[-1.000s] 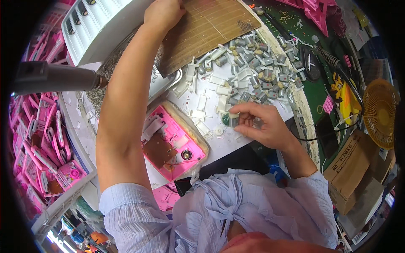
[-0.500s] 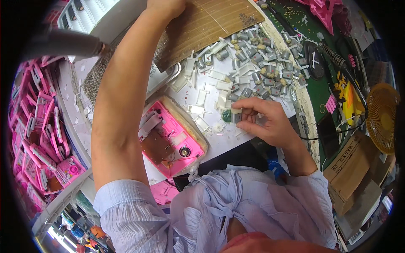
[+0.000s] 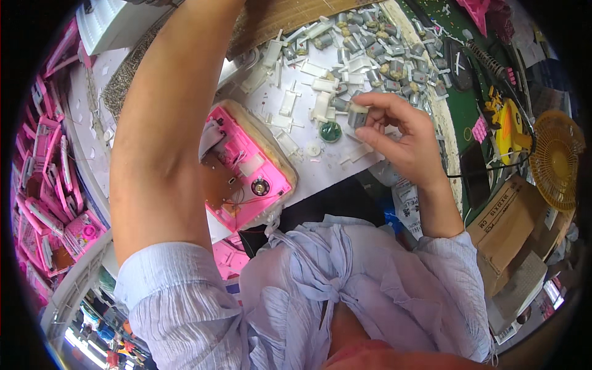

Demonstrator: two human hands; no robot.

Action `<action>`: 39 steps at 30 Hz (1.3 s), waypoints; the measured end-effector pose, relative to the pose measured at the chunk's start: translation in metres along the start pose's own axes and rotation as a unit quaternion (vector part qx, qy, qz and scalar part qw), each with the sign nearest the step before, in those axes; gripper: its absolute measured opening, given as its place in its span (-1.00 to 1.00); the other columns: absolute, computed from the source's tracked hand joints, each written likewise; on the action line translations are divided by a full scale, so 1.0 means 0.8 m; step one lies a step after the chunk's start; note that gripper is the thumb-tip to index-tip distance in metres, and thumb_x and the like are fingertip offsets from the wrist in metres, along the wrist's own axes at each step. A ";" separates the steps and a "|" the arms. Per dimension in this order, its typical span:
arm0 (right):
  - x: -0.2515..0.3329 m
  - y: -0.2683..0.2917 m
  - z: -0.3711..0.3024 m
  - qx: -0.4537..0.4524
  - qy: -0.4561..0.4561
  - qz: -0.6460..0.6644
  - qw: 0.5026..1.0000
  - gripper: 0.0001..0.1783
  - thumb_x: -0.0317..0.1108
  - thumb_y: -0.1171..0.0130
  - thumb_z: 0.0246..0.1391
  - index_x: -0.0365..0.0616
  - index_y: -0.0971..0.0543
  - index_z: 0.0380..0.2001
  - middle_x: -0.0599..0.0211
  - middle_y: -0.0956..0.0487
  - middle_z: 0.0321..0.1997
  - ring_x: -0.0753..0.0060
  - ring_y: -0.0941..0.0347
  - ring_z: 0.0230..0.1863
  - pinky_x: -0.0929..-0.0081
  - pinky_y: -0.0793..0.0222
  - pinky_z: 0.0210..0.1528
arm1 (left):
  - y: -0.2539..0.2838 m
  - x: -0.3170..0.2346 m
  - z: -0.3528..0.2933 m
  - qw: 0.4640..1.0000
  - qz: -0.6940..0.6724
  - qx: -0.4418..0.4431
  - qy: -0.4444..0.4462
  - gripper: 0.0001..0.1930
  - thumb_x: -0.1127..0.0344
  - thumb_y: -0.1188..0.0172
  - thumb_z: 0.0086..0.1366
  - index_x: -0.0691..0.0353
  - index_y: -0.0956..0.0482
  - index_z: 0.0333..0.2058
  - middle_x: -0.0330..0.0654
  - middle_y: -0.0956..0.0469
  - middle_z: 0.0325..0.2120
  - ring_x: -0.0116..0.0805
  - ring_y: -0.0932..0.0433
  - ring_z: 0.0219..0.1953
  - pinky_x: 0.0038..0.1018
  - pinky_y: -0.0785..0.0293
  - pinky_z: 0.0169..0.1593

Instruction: Assembling the internal components and housing of a pink electronic toy using soldering and a glue gun.

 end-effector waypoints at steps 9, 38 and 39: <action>-0.006 -0.019 0.000 0.089 -0.012 -0.175 0.980 -0.63 -0.44 -0.29 0.07 -0.14 -0.60 -0.01 0.21 -0.62 -0.38 0.23 -0.57 -0.38 0.35 -0.48 -0.28 | 0.113 -0.034 -0.115 0.873 -0.487 0.019 0.032 -0.83 0.41 -0.26 0.16 0.31 -0.75 -0.30 -0.03 -0.75 -0.40 -0.08 -0.71 -0.47 -0.24 -0.62 -0.31; 0.051 -0.164 -0.003 0.246 -0.173 0.323 0.897 -0.51 -0.58 -0.33 0.14 -0.28 -0.53 0.16 0.50 -0.54 -0.38 0.76 -0.42 -0.41 0.76 -0.31 -0.42 | 0.125 -0.034 -0.527 0.814 -0.541 -0.121 0.171 -0.60 0.56 -0.35 0.13 0.26 -0.53 -0.03 -0.24 -0.61 -0.39 -0.46 -0.57 -0.45 -0.54 -0.51 -0.38; 0.052 -0.167 -0.003 0.252 -0.172 0.321 0.896 -0.51 -0.57 -0.33 0.14 -0.28 -0.53 0.16 0.49 -0.54 -0.38 0.76 -0.42 -0.42 0.76 -0.30 -0.42 | 0.125 -0.033 -0.528 0.817 -0.537 -0.120 0.171 -0.57 0.55 -0.35 0.13 0.24 -0.51 0.00 -0.25 -0.61 -0.39 -0.46 -0.56 -0.47 -0.53 -0.50 -0.38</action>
Point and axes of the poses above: each hand's wrist, its own z-axis towards the middle knuckle, its own y-axis out of the back of the hand, x = y × z, the point moved 5 cm from there along z, towards the middle knuckle
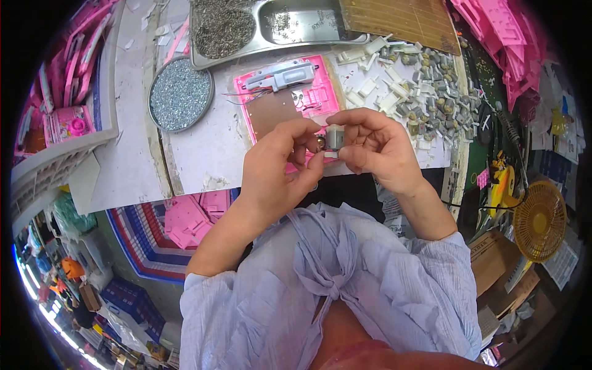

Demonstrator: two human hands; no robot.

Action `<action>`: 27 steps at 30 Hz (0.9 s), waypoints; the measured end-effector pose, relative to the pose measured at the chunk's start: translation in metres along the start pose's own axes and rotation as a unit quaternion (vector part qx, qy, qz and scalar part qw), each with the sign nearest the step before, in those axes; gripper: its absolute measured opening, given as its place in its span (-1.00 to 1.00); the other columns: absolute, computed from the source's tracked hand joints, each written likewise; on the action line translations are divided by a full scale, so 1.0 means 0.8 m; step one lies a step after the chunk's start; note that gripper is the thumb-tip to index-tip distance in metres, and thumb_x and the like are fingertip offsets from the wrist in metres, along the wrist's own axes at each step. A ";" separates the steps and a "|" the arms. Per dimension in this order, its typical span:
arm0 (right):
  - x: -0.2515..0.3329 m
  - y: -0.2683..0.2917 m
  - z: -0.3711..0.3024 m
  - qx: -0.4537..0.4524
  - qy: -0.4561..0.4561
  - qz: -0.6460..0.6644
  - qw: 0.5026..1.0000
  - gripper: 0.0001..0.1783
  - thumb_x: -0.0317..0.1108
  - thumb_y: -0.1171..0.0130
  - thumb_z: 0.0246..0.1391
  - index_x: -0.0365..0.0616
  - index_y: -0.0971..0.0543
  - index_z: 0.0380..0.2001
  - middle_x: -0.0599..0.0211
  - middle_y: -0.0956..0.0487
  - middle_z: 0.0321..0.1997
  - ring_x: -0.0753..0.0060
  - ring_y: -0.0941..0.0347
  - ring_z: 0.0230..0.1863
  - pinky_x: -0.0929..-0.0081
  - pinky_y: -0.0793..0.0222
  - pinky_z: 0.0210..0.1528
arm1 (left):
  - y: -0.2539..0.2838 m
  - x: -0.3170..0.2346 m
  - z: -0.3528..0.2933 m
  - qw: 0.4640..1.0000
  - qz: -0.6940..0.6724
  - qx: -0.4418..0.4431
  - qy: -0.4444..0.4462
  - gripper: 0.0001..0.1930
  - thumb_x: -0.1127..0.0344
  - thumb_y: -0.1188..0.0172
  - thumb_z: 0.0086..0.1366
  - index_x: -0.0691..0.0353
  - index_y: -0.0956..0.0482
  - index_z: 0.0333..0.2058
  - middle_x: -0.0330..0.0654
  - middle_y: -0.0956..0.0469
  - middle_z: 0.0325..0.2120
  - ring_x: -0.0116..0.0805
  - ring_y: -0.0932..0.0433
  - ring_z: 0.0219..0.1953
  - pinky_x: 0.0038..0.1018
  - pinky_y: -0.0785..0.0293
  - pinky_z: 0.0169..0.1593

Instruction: Assembling the internal components and housing of a pink electronic toy using soldering and a glue gun.

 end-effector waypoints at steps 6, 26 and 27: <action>-0.003 -0.003 0.011 0.003 -0.019 -0.043 0.999 -0.53 -0.54 -0.33 0.17 -0.25 -0.53 0.16 0.48 -0.56 -0.38 0.77 -0.41 -0.44 0.77 -0.27 -0.45 | 0.003 0.004 0.001 1.000 0.004 -0.005 -0.021 -0.56 0.55 -0.36 0.09 0.23 -0.52 -0.01 -0.25 -0.59 -0.40 -0.44 -0.53 -0.50 -0.52 -0.48 -0.40; 0.033 -0.010 -0.005 0.020 0.197 -0.397 0.897 -0.62 -0.58 -0.46 -0.06 -0.28 -0.64 -0.11 0.10 -0.67 -0.07 0.40 -0.63 -0.24 0.50 -0.58 -0.22 | 0.012 -0.009 -0.009 0.982 0.034 -0.051 -0.176 -0.69 0.61 -0.41 0.08 0.26 -0.57 -0.21 -0.07 -0.66 -0.35 -0.12 -0.67 -0.31 -0.35 -0.58 -0.27; 0.033 -0.012 -0.006 0.024 0.217 -0.390 0.894 -0.62 -0.58 -0.46 -0.07 -0.27 -0.64 -0.11 0.10 -0.67 -0.08 0.38 -0.64 -0.23 0.49 -0.58 -0.21 | 0.013 -0.008 -0.009 0.986 0.022 -0.043 -0.157 -0.71 0.61 -0.41 0.08 0.26 -0.57 -0.23 -0.07 -0.66 -0.36 -0.12 -0.67 -0.31 -0.35 -0.58 -0.27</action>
Point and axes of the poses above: each hand's wrist, its own z-axis towards the middle knuckle, its own y-axis out of the back of the hand, x = y × z, the point moved 5 cm from there along z, towards the middle knuckle
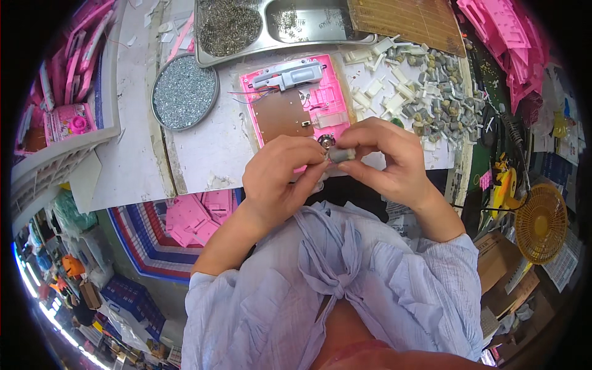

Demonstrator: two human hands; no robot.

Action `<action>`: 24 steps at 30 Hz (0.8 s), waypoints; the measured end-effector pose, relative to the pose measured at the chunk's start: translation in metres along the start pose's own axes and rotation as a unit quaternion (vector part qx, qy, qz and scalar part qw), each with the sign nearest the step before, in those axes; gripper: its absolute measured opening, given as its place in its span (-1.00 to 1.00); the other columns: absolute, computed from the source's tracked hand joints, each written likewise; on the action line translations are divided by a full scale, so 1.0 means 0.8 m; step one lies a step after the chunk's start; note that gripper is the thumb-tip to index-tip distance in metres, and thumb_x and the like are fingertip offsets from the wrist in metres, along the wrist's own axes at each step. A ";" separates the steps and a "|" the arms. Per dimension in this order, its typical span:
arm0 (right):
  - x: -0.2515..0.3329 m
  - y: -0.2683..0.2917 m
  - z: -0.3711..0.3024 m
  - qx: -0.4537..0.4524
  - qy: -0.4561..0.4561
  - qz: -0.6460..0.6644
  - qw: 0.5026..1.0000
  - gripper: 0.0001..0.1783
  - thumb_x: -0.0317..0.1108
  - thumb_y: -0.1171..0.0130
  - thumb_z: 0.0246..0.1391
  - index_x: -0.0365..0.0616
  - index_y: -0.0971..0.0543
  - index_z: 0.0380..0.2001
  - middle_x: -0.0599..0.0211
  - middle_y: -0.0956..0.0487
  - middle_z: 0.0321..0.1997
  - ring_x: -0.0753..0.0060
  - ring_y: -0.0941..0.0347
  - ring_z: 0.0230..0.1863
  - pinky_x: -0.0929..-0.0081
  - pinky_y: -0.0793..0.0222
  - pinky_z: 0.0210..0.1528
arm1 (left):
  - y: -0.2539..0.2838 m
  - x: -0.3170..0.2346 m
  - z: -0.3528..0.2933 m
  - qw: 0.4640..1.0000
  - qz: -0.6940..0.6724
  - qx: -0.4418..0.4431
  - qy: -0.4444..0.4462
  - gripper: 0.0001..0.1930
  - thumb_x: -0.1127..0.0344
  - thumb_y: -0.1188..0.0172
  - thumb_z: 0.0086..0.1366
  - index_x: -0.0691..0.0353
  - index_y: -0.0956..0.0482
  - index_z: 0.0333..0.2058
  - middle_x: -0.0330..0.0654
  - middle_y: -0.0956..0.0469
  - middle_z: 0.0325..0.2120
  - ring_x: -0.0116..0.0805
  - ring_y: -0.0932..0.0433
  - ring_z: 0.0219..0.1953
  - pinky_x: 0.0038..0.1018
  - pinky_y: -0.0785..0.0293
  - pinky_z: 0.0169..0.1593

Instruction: Assembling the internal components and housing of a pink electronic toy using soldering and a glue gun.

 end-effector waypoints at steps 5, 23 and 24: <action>0.005 -0.009 0.000 -0.054 0.092 0.013 0.994 -0.63 -0.62 -0.43 -0.08 -0.20 -0.64 -0.14 0.13 -0.65 -0.15 0.32 -0.65 -0.26 0.46 -0.59 -0.24 | 0.004 0.007 -0.003 1.000 0.003 0.009 0.025 -0.74 0.60 -0.42 0.07 0.28 -0.58 -0.26 -0.01 -0.60 -0.21 -0.13 -0.63 -0.17 -0.37 -0.56 -0.15; 0.010 -0.005 -0.002 -0.049 0.079 -0.056 0.994 -0.63 -0.67 -0.39 -0.11 -0.20 -0.64 -0.17 0.06 -0.71 -0.06 0.12 -0.70 -0.10 0.33 -0.60 -0.08 | 0.001 0.002 -0.008 0.996 0.085 -0.021 0.009 -0.76 0.60 -0.41 0.10 0.27 -0.59 -0.26 -0.01 -0.43 -0.07 -0.19 -0.52 -0.12 -0.43 -0.51 -0.13; 0.008 -0.004 -0.004 -0.054 0.078 -0.062 0.994 -0.64 -0.67 -0.39 -0.11 -0.20 -0.64 -0.17 0.05 -0.71 -0.06 0.11 -0.70 -0.08 0.33 -0.60 -0.07 | 0.002 0.001 -0.007 0.996 0.086 -0.024 0.004 -0.76 0.60 -0.41 0.10 0.27 -0.59 -0.26 -0.02 -0.42 -0.07 -0.22 -0.52 -0.15 -0.44 -0.51 -0.15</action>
Point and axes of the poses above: each hand's wrist, its own z-axis towards the middle knuckle, its own y-axis out of the back of the hand, x = y × z, the point moved 5 cm from there along z, towards the middle knuckle
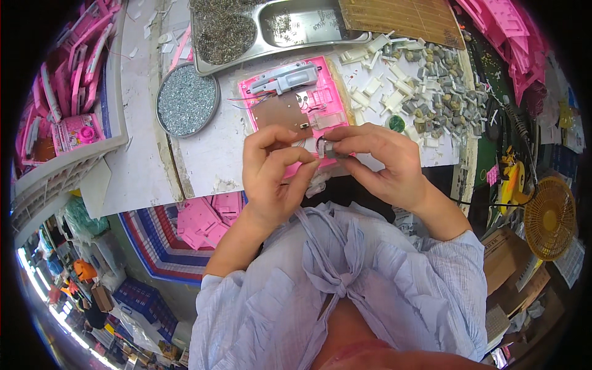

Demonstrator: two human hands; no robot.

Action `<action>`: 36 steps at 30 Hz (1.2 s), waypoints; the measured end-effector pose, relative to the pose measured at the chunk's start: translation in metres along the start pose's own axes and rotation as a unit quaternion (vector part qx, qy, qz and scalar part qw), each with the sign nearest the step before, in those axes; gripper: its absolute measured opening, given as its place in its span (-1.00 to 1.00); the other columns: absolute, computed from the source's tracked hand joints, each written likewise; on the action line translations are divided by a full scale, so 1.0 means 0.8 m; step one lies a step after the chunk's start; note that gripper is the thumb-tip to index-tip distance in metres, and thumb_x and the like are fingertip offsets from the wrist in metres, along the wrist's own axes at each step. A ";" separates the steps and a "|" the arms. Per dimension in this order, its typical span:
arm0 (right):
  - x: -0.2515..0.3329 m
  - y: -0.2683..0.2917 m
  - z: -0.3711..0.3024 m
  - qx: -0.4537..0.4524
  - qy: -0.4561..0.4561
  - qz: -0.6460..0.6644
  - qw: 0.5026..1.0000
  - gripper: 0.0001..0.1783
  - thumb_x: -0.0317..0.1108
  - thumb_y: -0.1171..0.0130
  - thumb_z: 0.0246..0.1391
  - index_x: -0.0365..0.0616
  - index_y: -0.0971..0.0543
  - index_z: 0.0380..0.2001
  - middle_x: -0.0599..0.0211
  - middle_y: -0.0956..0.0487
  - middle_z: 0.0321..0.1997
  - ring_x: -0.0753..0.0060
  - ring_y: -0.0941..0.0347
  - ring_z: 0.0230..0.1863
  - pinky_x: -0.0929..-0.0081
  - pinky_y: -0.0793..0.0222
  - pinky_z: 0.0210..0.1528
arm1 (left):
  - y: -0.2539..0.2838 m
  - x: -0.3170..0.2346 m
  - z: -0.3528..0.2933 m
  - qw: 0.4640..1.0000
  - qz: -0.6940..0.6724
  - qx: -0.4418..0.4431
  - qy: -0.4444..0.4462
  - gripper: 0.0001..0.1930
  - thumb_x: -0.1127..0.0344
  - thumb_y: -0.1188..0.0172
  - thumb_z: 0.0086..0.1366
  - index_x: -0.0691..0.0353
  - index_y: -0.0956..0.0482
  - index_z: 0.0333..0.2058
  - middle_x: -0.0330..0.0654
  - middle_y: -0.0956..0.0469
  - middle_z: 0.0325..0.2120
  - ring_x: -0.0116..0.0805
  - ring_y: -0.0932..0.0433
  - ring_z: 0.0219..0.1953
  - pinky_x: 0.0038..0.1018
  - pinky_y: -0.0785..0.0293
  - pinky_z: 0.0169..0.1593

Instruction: Assembling the internal components and housing of a pink electronic toy using soldering and a glue gun.

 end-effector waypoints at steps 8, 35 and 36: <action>-0.010 0.007 -0.010 -0.013 0.012 -0.029 0.999 -0.63 -0.68 -0.40 -0.09 -0.25 -0.62 -0.14 0.02 -0.71 -0.04 0.13 -0.71 -0.07 0.34 -0.62 -0.06 | 0.012 0.023 0.030 1.000 0.002 0.026 0.016 -0.80 0.58 -0.41 0.10 0.28 -0.63 -0.29 -0.07 -0.39 -0.10 -0.34 -0.51 -0.26 -0.51 -0.49 -0.27; -0.012 0.010 -0.006 0.023 -0.008 0.001 1.000 -0.60 -0.58 -0.44 -0.11 -0.22 -0.68 -0.11 0.13 -0.71 -0.13 0.15 -0.67 -0.20 0.34 -0.58 -0.16 | -0.008 0.000 0.019 0.997 -0.025 0.067 -0.006 -0.77 0.59 -0.48 0.04 0.24 -0.70 -0.30 -0.03 -0.41 -0.06 -0.20 -0.55 -0.07 -0.42 -0.59 -0.12; -0.015 0.009 -0.006 0.007 0.019 -0.001 1.000 -0.61 -0.55 -0.46 -0.12 -0.20 -0.68 -0.13 0.14 -0.70 -0.15 0.14 -0.65 -0.23 0.32 -0.56 -0.20 | -0.009 0.001 0.018 0.997 -0.027 0.067 0.001 -0.78 0.60 -0.47 0.04 0.25 -0.69 -0.31 -0.03 -0.40 -0.06 -0.20 -0.56 -0.06 -0.42 -0.59 -0.09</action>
Point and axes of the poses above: each hand's wrist, its own z-axis towards the middle knuckle, its own y-axis out of the back of the hand, x = y × z, the point moved 5 cm from there along z, towards the middle knuckle
